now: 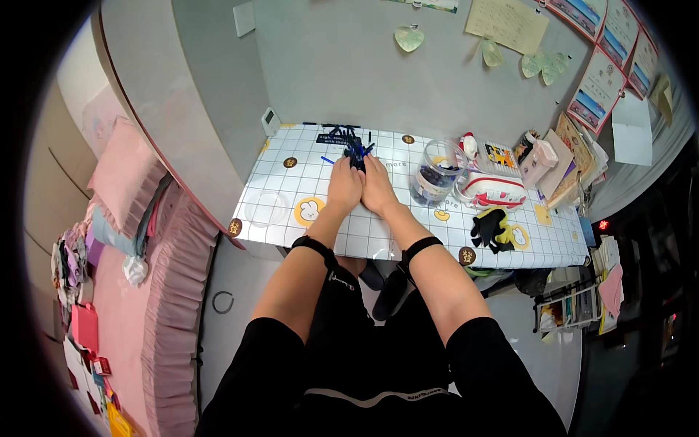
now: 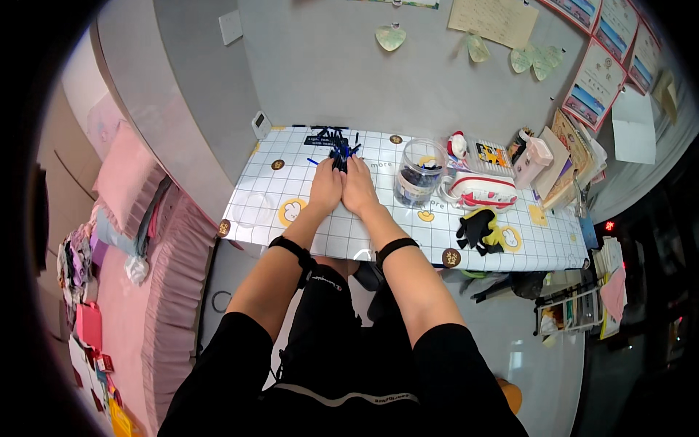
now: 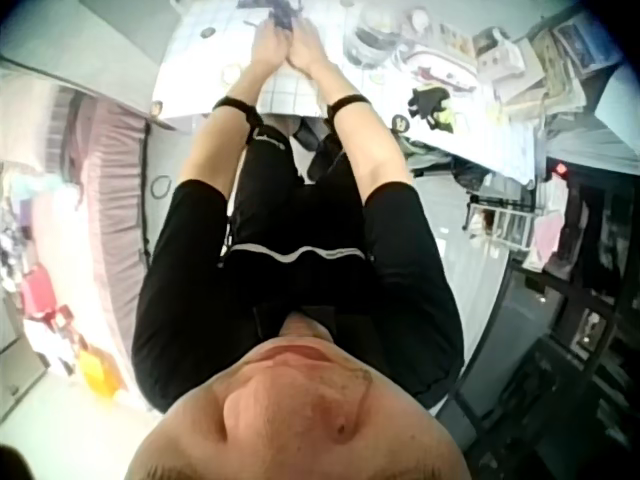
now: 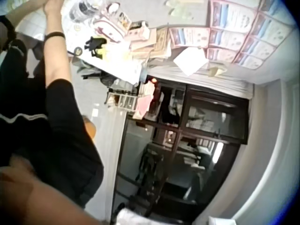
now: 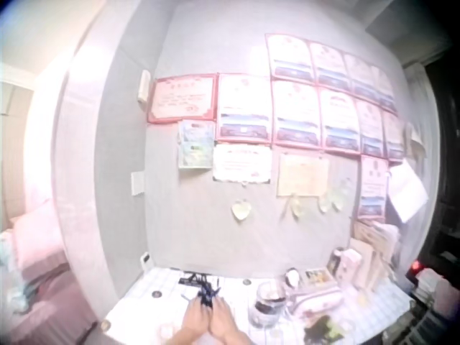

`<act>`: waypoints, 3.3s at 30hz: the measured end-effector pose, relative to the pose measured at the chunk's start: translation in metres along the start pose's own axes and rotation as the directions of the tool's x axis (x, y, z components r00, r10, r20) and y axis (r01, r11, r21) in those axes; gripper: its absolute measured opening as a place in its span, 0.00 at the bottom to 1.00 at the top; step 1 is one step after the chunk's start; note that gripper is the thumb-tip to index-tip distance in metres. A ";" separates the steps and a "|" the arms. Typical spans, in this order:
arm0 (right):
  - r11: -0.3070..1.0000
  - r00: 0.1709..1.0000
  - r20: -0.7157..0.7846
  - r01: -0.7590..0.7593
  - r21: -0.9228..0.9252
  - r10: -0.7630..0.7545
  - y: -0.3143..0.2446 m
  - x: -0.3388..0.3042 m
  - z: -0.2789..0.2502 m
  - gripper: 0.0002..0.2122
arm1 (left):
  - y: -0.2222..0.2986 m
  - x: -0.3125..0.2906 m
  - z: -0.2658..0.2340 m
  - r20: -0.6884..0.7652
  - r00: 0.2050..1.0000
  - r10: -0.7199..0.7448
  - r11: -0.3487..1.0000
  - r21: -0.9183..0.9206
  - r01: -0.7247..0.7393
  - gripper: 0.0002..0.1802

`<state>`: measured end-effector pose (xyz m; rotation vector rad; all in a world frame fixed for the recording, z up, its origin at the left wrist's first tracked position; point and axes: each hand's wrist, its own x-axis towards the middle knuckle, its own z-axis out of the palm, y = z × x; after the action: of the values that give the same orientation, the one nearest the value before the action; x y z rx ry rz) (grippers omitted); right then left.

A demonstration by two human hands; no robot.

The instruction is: The person assembles multiple pens by picking up pen barrels and clicking the pen caps onto them by hand, placing each completed pen back onto a pile on the desk.

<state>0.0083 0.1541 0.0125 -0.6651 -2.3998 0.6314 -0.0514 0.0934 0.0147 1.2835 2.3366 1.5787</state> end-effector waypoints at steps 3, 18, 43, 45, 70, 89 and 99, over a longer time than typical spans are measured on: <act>0.996 0.999 0.050 0.009 0.092 -0.014 -0.008 -0.006 -0.005 0.19 | -0.005 -0.009 -0.006 0.018 0.999 0.032 0.999 -0.025 -0.031 0.19; 0.987 0.992 -0.044 0.119 0.104 -0.115 -0.005 -0.077 -0.029 0.21 | -0.010 -0.050 -0.032 0.243 0.941 0.236 0.962 -0.196 -0.191 0.28; 0.977 0.965 -0.176 0.207 0.057 -0.194 -0.018 -0.087 -0.035 0.07 | 0.008 -0.075 -0.057 0.135 0.970 0.203 0.939 0.254 -0.231 0.26; 0.978 0.965 -0.182 0.200 0.052 -0.188 -0.017 -0.087 -0.033 0.05 | 0.007 -0.076 -0.057 0.105 0.976 0.193 0.960 0.186 -0.210 0.25; 0.910 0.896 -0.170 0.416 -0.007 -0.411 -0.022 -0.083 -0.032 0.10 | -0.001 -0.071 -0.056 0.066 0.936 0.346 0.927 0.126 -0.352 0.15; 0.957 0.926 -0.248 0.287 -0.030 -0.285 -0.020 -0.085 -0.029 0.09 | 0.002 -0.071 -0.056 0.066 0.953 0.295 0.943 0.139 -0.302 0.12; 0.916 0.897 -0.185 0.394 -0.080 -0.402 -0.017 -0.082 -0.028 0.07 | 0.002 -0.070 -0.056 0.090 0.926 0.367 0.915 0.144 -0.377 0.10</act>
<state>0.0793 0.1019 0.0103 -0.2214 -2.2691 0.3249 -0.0297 0.0059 0.0159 1.8818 2.3224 1.4285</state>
